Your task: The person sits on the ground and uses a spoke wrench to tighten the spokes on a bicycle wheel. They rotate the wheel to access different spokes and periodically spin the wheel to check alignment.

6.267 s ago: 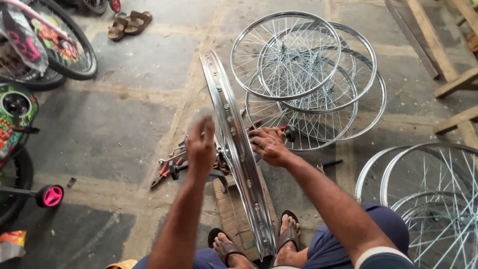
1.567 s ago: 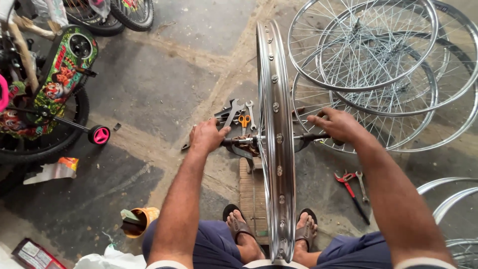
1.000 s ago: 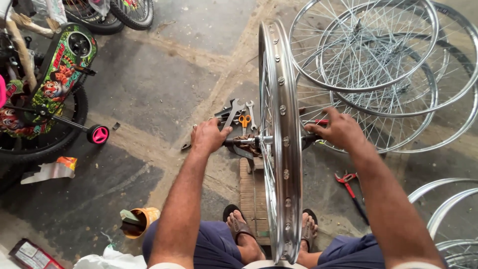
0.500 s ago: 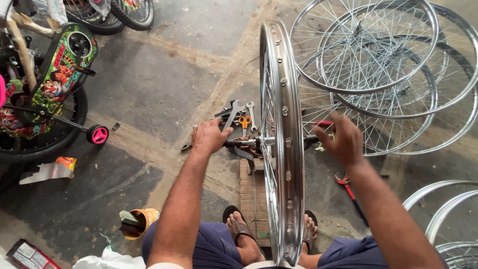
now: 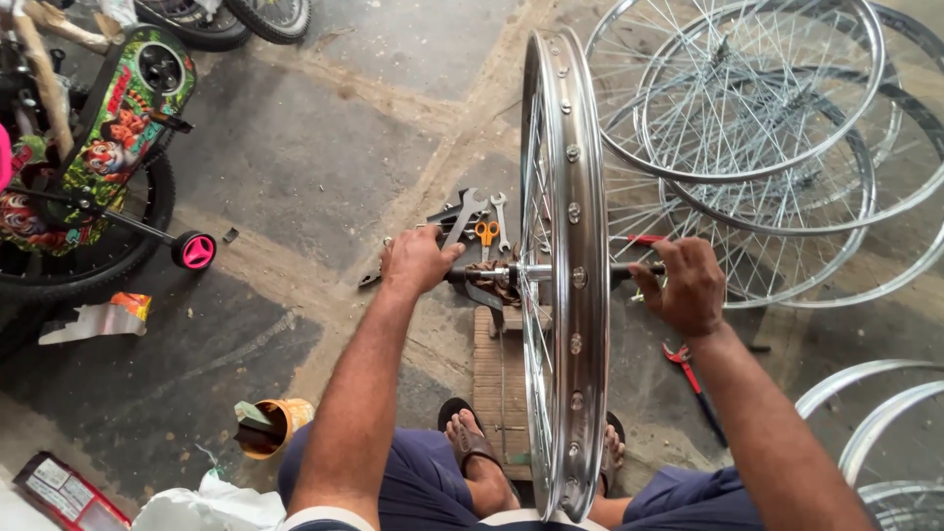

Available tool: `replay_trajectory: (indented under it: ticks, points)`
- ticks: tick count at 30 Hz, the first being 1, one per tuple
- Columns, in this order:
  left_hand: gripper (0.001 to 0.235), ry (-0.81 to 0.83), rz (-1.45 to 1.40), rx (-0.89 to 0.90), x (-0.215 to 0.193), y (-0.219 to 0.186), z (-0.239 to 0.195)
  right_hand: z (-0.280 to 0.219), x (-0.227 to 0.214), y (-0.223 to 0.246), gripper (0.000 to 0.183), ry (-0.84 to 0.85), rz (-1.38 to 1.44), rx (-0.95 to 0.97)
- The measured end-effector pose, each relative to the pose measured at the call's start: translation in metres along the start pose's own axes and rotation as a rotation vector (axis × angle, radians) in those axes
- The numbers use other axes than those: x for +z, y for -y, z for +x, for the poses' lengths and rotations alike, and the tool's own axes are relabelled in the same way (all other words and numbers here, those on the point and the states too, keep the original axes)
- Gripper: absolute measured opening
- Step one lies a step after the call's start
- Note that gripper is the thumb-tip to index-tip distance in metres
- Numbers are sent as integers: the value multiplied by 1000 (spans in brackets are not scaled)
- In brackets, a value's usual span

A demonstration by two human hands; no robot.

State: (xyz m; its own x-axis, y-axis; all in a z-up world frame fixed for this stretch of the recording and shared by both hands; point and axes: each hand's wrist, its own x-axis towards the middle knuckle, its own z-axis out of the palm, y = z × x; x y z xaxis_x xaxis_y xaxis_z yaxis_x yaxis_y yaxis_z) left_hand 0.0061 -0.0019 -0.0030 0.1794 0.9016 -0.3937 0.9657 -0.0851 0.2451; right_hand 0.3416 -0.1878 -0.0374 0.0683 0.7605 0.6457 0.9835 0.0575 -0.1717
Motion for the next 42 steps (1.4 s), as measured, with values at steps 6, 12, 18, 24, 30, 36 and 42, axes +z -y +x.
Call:
replay_trajectory:
  ticks: [6,12,18,24,30,36,42]
  points:
    - [58,-18,-25,21,0,0,-2,61,3,-28,53,925,267,820]
    - [57,-48,-25,3,-2,1,2,15,8,-14,64,265,170,381]
    - [57,-56,-34,13,-4,-1,-2,33,13,-31,59,591,176,342]
    - [56,-73,-32,20,-7,-1,-7,35,15,-30,66,640,145,341]
    - [59,-54,-53,13,-8,-5,-4,4,8,-17,64,198,109,169]
    - [56,-48,-11,29,-5,0,-4,60,4,-25,59,914,460,780]
    - [60,-74,39,78,-2,4,4,1,-8,-5,69,-3,86,-181]
